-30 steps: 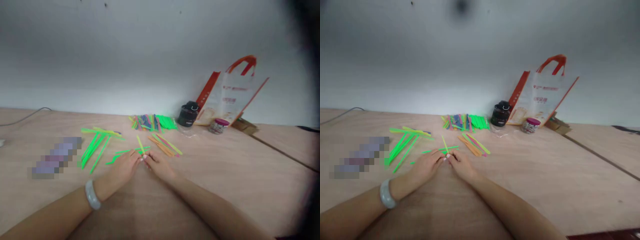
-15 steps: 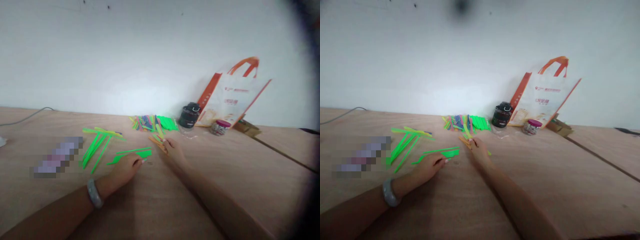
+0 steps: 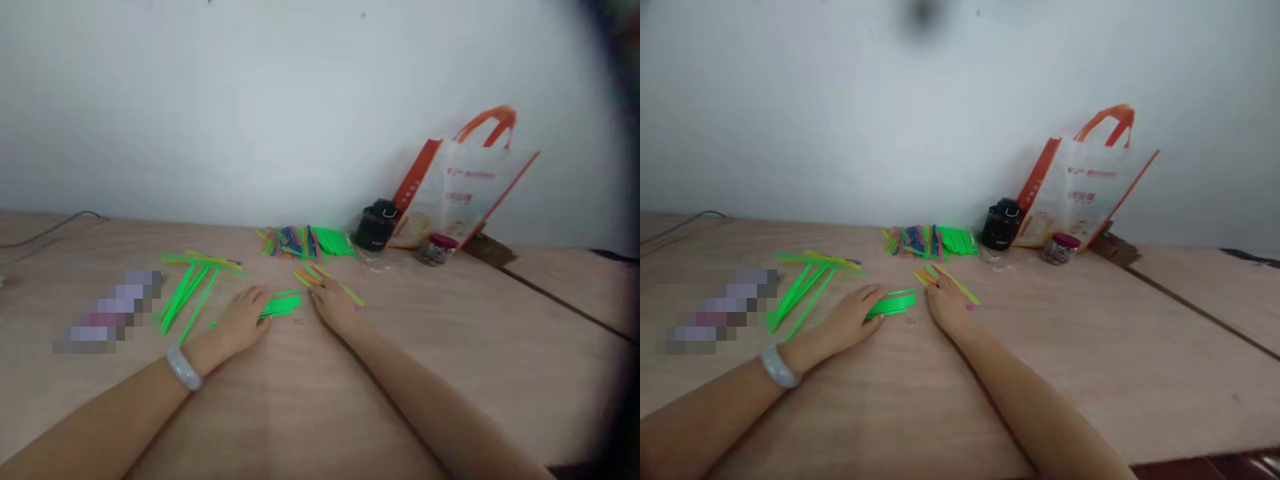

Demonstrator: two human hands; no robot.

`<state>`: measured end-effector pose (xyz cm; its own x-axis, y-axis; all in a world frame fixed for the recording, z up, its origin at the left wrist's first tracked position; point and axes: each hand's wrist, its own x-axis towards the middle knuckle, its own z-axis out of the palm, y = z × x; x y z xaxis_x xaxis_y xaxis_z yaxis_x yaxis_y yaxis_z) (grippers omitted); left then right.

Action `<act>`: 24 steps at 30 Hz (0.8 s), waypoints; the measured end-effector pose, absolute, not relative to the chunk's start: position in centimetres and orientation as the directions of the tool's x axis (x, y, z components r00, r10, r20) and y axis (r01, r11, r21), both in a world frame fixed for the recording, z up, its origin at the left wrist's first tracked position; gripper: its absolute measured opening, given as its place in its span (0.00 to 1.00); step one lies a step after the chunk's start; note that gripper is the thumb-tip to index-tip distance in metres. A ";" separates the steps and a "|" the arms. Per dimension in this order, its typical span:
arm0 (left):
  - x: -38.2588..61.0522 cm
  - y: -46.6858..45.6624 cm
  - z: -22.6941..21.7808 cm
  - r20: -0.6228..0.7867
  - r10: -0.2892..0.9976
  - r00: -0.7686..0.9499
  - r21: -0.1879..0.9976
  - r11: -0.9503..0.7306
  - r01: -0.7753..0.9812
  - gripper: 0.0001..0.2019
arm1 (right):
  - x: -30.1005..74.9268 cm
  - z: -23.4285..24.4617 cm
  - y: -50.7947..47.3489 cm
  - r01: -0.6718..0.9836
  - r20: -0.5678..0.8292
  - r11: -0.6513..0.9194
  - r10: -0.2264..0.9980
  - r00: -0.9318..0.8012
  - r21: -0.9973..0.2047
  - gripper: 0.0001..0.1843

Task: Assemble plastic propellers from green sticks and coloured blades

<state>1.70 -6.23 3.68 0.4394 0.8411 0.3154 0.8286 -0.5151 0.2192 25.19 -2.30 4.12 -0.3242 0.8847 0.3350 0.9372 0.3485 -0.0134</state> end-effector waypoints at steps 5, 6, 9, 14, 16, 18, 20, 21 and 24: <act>1.4 -6.1 4.5 0.274 0.832 0.483 0.234 -0.545 0.805 0.17 | 25.4 4.2 -1.9 0.951 0.340 0.309 0.892 -0.299 0.026 0.16; 1.4 -6.1 4.5 0.279 0.828 0.487 0.233 -0.550 0.802 0.16 | 25.4 4.2 -1.9 0.950 0.349 0.311 0.887 -0.303 0.034 0.16; 1.4 -6.0 4.3 0.298 0.815 0.496 0.236 -0.567 0.789 0.15 | 25.1 4.3 -2.3 0.939 0.392 0.340 0.858 -0.332 0.050 0.15; 1.5 -6.2 4.4 0.303 0.806 0.509 0.214 -0.578 0.788 0.15 | 24.4 4.2 -3.3 0.906 0.437 0.422 0.810 -0.391 0.028 0.13; 1.3 -6.2 4.9 0.318 0.813 0.489 0.157 -0.553 0.818 0.15 | 24.2 4.2 -3.7 0.887 0.456 0.462 0.789 -0.412 0.002 0.12; 0.6 -6.0 5.7 0.353 0.827 0.437 0.053 -0.484 0.873 0.14 | 24.0 4.3 -4.0 0.867 0.477 0.498 0.768 -0.428 -0.023 0.11; -0.5 -5.5 6.6 0.392 0.855 0.339 -0.058 -0.345 0.937 0.14 | 24.0 4.3 -4.1 0.849 0.491 0.526 0.754 -0.436 -0.054 0.10; -1.2 -5.2 6.9 0.400 0.873 0.278 -0.099 -0.261 0.960 0.14 | 23.9 4.4 -4.2 0.840 0.495 0.538 0.750 -0.438 -0.071 0.10; -3.5 -4.2 7.3 0.364 0.929 0.073 -0.107 -0.037 0.994 0.14 | 23.8 4.5 -4.3 0.815 0.500 0.567 0.744 -0.444 -0.119 0.10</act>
<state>-3.46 -4.19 7.31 0.0734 0.9285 0.3639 0.9936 -0.0368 -0.1065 23.83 -4.31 4.50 -0.4438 0.7436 0.5001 0.8154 0.5666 -0.1187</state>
